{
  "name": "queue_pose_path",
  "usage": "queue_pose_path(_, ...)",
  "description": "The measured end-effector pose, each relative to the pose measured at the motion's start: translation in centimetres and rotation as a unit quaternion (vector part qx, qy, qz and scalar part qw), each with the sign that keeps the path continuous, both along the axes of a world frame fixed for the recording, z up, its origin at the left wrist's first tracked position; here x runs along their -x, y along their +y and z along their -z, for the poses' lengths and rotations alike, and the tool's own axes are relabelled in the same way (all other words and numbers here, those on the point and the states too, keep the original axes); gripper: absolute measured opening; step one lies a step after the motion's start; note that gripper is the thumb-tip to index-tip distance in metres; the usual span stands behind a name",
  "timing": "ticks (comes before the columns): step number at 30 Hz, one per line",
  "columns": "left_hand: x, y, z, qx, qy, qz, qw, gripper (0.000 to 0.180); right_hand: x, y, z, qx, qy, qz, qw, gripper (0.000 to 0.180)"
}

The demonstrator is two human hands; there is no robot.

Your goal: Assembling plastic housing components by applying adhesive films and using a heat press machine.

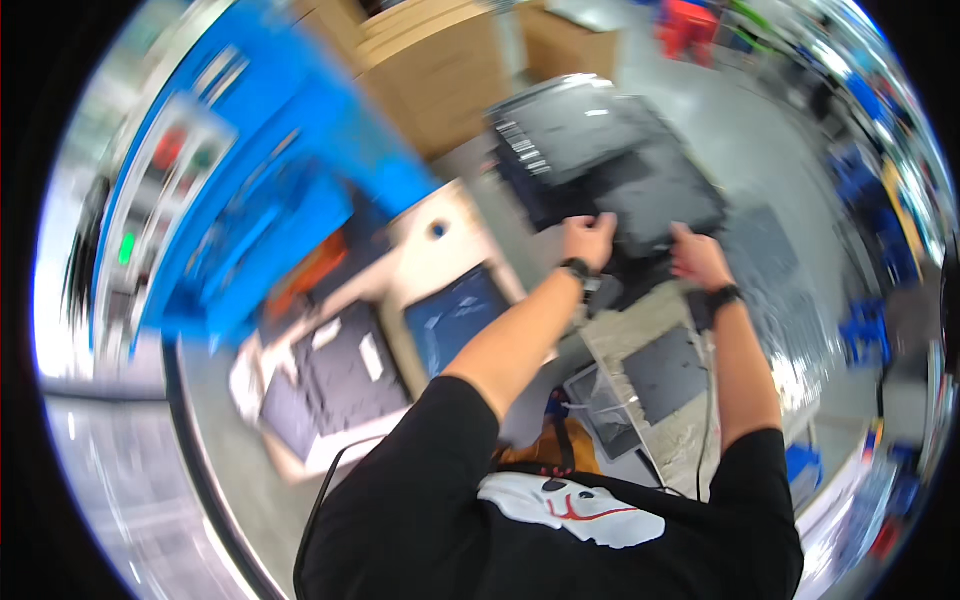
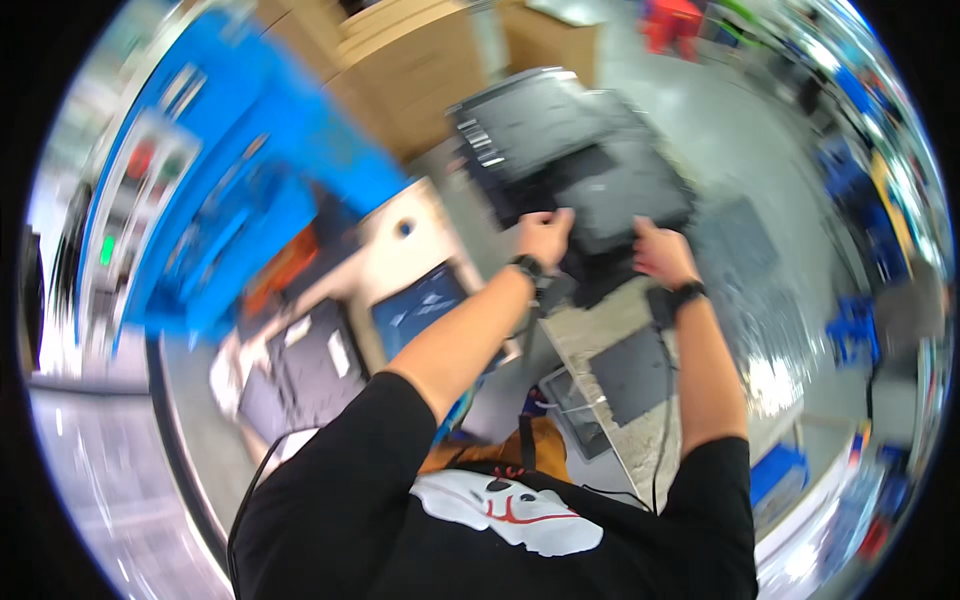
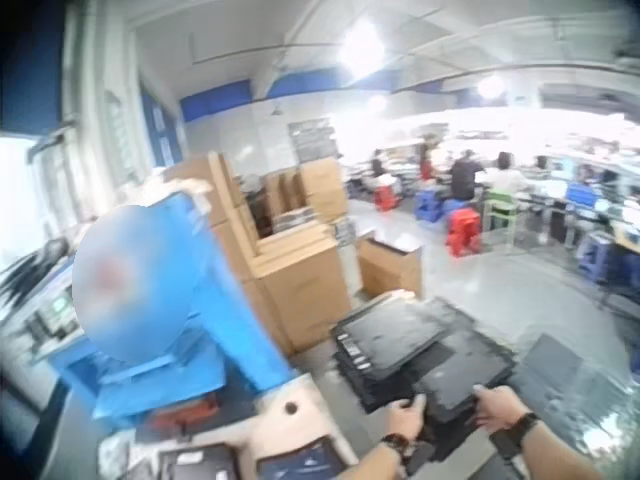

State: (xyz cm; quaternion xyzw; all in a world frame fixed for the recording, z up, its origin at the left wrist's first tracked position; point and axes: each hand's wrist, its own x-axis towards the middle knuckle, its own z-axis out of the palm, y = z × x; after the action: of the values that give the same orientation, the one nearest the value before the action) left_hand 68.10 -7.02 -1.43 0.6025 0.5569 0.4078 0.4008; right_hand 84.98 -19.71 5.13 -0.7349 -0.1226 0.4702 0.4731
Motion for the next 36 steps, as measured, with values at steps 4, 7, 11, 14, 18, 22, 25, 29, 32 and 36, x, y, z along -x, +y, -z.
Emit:
queue_pose_path(4,8.4,-6.3,-3.0,0.123,-0.173,0.249,0.945,0.024,1.8,-4.8,-0.9,-0.036,-0.108,0.021,0.993,0.043)
queue_pose_path(7,23.1,-9.3,-5.4,0.188,-0.154,0.310,0.919,0.020,6.5,-5.7,-0.4,-0.073,-0.181,-0.069,0.978,0.045)
queue_pose_path(11,42.4,-12.8,-4.9,0.154,-0.021,0.075,0.985,0.019,15.4,-4.2,-0.6,-0.091,-0.174,-0.157,0.968,0.041)
queue_pose_path(14,55.3,-12.6,-4.4,0.140,0.000,-0.109,0.984,0.018,23.6,-1.8,-0.6,-0.131,-0.192,-0.285,0.930,0.033)
queue_pose_path(18,73.9,-11.3,1.2,0.037,0.208,-0.386,0.898,0.031,40.2,2.2,-1.4,-0.140,-0.112,-0.414,0.892,0.025)
queue_pose_path(22,87.6,-10.4,6.9,0.140,0.258,-0.481,0.826,0.060,56.6,4.2,-1.1,-0.156,-0.081,-0.566,0.806,0.017)
queue_pose_path(25,89.9,-7.8,7.1,0.189,0.190,-0.415,0.869,0.064,65.2,4.4,-0.2,-0.168,-0.046,-0.606,0.776,0.016)
queue_pose_path(29,94.1,-7.3,7.5,0.303,0.018,-0.300,0.905,0.046,73.0,4.8,-0.8,-0.104,-0.020,-0.643,0.759,0.016)
queue_pose_path(32,95.7,-9.3,7.2,0.285,-0.180,-0.318,0.886,0.028,75.8,5.4,-0.5,-0.087,-0.008,-0.648,0.757,0.016)
queue_pose_path(36,96.5,-11.8,4.1,0.261,-0.325,-0.305,0.856,0.014,76.6,7.0,2.5,-0.098,-0.029,-0.626,0.773,0.015)
